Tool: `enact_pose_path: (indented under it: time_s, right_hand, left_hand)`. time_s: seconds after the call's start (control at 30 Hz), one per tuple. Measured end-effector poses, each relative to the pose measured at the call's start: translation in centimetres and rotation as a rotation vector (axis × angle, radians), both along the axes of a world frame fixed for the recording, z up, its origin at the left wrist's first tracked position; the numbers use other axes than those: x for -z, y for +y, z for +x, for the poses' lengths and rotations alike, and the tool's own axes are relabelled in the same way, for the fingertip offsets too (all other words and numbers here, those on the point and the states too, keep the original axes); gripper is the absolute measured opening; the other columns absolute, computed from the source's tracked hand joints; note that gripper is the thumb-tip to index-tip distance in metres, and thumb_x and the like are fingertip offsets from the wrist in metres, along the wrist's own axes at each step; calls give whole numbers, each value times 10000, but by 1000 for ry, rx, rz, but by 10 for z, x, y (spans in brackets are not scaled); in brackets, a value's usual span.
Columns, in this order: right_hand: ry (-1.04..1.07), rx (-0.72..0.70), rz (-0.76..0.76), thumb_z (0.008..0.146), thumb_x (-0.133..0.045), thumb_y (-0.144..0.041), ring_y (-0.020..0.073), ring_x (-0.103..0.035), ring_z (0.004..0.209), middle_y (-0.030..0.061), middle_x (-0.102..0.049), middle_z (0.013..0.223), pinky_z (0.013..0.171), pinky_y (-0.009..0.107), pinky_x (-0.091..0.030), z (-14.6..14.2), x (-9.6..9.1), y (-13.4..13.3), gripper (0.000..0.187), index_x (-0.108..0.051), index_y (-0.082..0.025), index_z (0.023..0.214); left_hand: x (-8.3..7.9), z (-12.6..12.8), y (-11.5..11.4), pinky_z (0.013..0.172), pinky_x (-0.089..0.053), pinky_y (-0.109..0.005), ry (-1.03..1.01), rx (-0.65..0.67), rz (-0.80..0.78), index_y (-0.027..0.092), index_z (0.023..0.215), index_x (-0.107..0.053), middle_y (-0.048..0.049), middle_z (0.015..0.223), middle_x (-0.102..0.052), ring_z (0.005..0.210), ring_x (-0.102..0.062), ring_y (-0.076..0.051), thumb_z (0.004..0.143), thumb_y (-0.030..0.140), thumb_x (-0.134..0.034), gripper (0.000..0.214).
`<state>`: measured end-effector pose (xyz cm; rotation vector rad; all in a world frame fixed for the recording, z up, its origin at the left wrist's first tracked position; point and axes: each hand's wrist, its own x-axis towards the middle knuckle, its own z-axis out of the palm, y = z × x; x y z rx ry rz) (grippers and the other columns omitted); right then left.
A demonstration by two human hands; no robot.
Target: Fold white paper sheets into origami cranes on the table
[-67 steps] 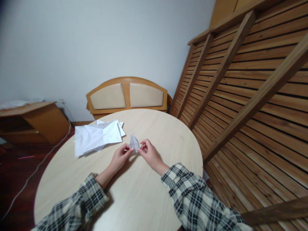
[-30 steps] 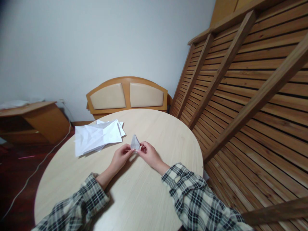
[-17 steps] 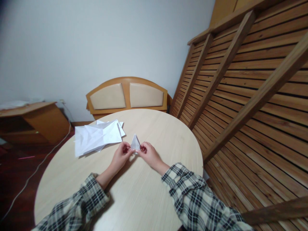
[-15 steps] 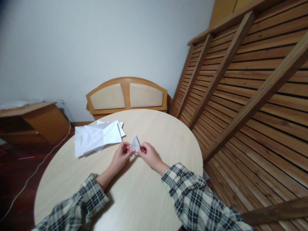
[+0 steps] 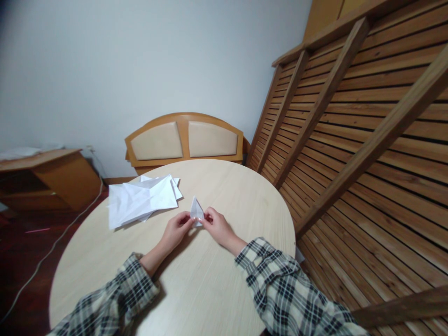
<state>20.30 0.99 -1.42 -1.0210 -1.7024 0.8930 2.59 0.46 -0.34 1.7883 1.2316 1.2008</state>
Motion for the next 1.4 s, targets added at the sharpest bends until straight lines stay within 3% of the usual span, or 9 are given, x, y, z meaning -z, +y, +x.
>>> enact_pose_path:
  time_s: [0.23,0.7,0.97,1.2,1.4]
  right_hand:
    - [155,-129,-191,842,-627,-485,162,-655,622,-47,-588,660,586,287,-513,-4,3,-1,316,-443,-227,842]
    - [142,-147,-202,837,-637,-461,160,-669,589,-40,-612,665,558,292,-561,-4,-2,-5,310,-482,-212,939]
    - [145,-146,-182,864,-612,-467,158,-623,611,-17,-612,698,520,263,-495,-4,-6,-8,290,-510,-203,930]
    - [74,-62,-54,905,-566,-457,134,-504,590,-46,-515,652,531,243,-371,-1,-2,-3,255,-500,-212,868]
    - [71,-67,-70,890,-583,-466,143,-488,571,-46,-507,622,519,246,-341,-1,1,0,272,-481,-221,832]
  left_hand:
    - [1,1,-2,562,-324,-263,42,-12,-15,190,694,-554,26,600,-519,582,-466,-147,880,473,-509,342]
    - [1,1,-4,569,-300,-278,178,-14,-6,213,724,-463,26,619,-489,587,-472,-165,914,483,-416,333]
    - [1,1,-5,562,-311,-271,155,55,3,205,731,-476,28,618,-499,587,-471,-156,927,462,-434,326]
    - [2,0,-7,579,-334,-274,208,116,5,197,742,-502,11,640,-535,603,-487,-158,938,462,-431,337]
    - [4,1,-6,567,-321,-265,218,111,5,190,713,-514,14,629,-536,599,-484,-149,924,463,-471,347]
